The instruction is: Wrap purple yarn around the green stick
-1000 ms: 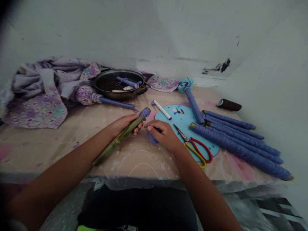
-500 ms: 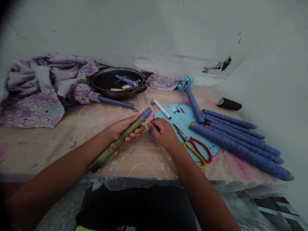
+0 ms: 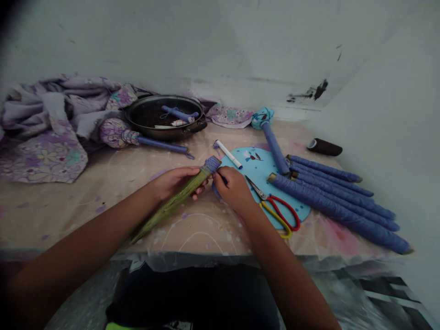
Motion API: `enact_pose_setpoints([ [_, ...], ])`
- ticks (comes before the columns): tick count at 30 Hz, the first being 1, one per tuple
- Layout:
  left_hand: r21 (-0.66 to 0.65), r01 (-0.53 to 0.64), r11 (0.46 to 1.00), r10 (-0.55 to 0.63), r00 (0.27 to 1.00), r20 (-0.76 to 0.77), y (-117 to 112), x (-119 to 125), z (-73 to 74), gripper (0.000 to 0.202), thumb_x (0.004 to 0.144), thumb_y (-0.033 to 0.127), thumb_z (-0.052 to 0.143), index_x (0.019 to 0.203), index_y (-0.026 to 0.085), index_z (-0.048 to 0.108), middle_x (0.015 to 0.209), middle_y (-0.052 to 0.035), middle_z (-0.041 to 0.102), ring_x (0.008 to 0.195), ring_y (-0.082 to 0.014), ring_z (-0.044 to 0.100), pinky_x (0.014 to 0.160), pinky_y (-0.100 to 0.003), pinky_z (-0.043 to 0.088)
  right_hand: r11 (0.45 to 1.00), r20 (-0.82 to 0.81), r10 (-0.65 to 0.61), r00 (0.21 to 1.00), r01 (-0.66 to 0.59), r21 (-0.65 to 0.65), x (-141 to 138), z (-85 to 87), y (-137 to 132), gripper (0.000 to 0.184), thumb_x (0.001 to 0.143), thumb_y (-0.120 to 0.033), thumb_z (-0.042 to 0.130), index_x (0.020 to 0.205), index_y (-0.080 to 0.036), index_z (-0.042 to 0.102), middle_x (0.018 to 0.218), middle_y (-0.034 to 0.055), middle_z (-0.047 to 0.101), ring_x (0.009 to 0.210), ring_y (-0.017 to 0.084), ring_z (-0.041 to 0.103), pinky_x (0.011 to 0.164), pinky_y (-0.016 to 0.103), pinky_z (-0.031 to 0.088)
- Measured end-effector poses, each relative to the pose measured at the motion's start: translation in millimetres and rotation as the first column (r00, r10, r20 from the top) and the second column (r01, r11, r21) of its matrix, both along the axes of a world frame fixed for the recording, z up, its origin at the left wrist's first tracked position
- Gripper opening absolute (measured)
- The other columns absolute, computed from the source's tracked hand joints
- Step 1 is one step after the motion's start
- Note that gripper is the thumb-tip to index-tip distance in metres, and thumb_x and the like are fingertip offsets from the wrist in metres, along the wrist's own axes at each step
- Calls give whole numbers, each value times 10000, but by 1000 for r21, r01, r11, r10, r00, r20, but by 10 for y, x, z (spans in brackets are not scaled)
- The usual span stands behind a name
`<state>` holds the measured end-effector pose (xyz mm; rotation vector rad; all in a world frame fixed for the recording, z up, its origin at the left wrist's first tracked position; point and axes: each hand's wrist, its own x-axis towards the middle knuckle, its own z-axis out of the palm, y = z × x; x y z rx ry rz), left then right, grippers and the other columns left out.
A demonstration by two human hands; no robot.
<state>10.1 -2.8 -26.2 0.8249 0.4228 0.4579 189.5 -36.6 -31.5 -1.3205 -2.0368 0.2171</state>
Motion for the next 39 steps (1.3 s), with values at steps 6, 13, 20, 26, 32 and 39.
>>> enact_pose_setpoints([
  [6,58,-48,997,50,998,-27,-15,21,-4,219,839,217,367,908,78,521,739,-61,567,571,-113,554,506,-245,494,999,-19,-9,1000,8,-33,1,21,-9,175,816,-233,407,714,-172,535,693,30,583,665,148,524,635,262,379],
  [13,185,-211,960,232,968,-97,-23,27,44,316,828,175,420,1139,160,373,742,-34,585,497,-82,543,370,-148,391,998,-14,22,1000,-23,-58,-18,20,-50,146,823,-266,421,803,-177,535,735,26,579,683,147,516,643,259,376],
  [20,234,-202,951,220,974,-55,-25,23,50,444,754,275,571,1125,246,328,687,25,569,444,-60,507,344,-118,318,997,-17,32,999,-33,-65,-27,11,-55,164,838,-283,398,816,-185,528,742,27,570,689,149,512,644,261,379],
  [26,167,-247,954,269,955,-124,40,39,45,258,755,196,517,993,133,443,680,-33,623,510,-110,581,431,-184,429,996,19,73,997,-72,-58,-42,16,-67,165,838,-263,384,789,-188,523,718,26,552,680,150,502,637,263,375],
  [32,38,-183,982,186,976,-110,17,31,76,295,836,248,331,829,77,572,776,-94,632,668,-135,593,518,-219,470,997,6,53,999,-52,-55,-41,-8,-54,179,846,-254,377,795,-182,533,749,37,575,715,160,523,658,267,379],
  [39,35,-188,982,190,977,-100,-16,32,65,186,818,228,409,823,100,544,686,-44,571,567,-103,545,459,-195,441,999,-1,23,1000,-23,-31,-41,3,-53,166,838,-263,395,765,-186,523,722,27,577,678,151,517,620,257,370],
])
